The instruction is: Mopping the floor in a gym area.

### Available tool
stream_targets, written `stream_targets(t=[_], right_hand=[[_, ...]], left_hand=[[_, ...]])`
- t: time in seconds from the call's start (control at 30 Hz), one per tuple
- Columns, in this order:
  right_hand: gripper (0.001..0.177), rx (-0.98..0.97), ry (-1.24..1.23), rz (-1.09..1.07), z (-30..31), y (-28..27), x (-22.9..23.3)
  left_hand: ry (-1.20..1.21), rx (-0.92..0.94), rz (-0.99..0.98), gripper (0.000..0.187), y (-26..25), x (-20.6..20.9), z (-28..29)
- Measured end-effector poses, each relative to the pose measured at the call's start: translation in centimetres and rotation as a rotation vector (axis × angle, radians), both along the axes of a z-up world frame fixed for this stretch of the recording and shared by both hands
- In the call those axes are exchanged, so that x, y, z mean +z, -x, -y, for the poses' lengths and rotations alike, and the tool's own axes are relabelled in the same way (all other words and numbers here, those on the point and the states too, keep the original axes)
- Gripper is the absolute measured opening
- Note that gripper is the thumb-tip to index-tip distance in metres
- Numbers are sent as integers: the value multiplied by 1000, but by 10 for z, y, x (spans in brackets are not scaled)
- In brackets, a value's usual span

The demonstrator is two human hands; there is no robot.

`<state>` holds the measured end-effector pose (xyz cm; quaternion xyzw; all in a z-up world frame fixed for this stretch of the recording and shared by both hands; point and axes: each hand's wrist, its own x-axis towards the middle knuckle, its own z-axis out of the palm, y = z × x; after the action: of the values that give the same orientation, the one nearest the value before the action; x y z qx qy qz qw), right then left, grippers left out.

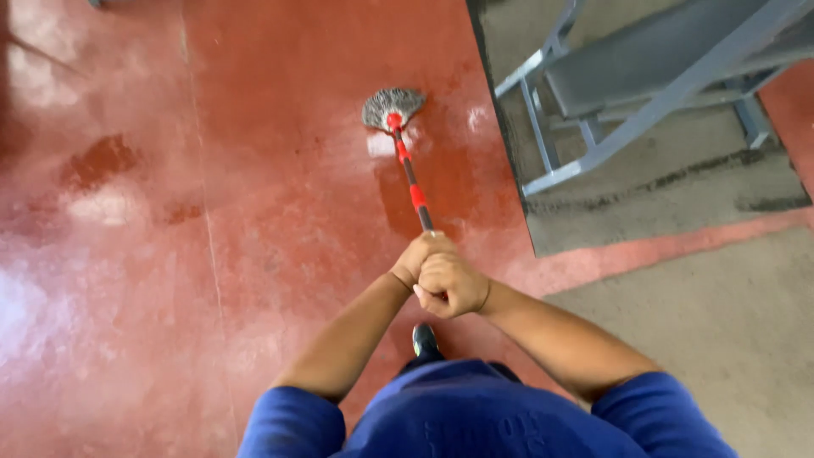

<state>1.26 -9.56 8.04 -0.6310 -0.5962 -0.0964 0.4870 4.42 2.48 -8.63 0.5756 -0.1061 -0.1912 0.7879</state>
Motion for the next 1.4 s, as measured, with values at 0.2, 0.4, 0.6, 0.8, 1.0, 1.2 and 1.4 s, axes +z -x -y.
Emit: stream_targets(t=[0.2,0.4,0.6,0.8,1.0,1.2,1.4], right_hand=[[33,141,0,-192,5,57,114],[18,196,-137,-127,-17,33,105],[34,-2,-218,16,-26,-9,30],[43,-90,-60,42,-14,-4,-75],[45,-129,-23,-10,16,52,-51],[45,-128,16,-80,54,150,-3],[42,-47,90,-172,93,252,93]], left_hand=[[-391,35,774,13,81,180,-5],[-260,208,973,12,59,159,-13],[-220,189,952,24,-6,86,-25],[-281,35,875,25,-41,-101,-19],[-315,64,1006,29,22,-43,8],[-260,68,867,31,144,40,49],[-92,33,746,32,269,193,77]])
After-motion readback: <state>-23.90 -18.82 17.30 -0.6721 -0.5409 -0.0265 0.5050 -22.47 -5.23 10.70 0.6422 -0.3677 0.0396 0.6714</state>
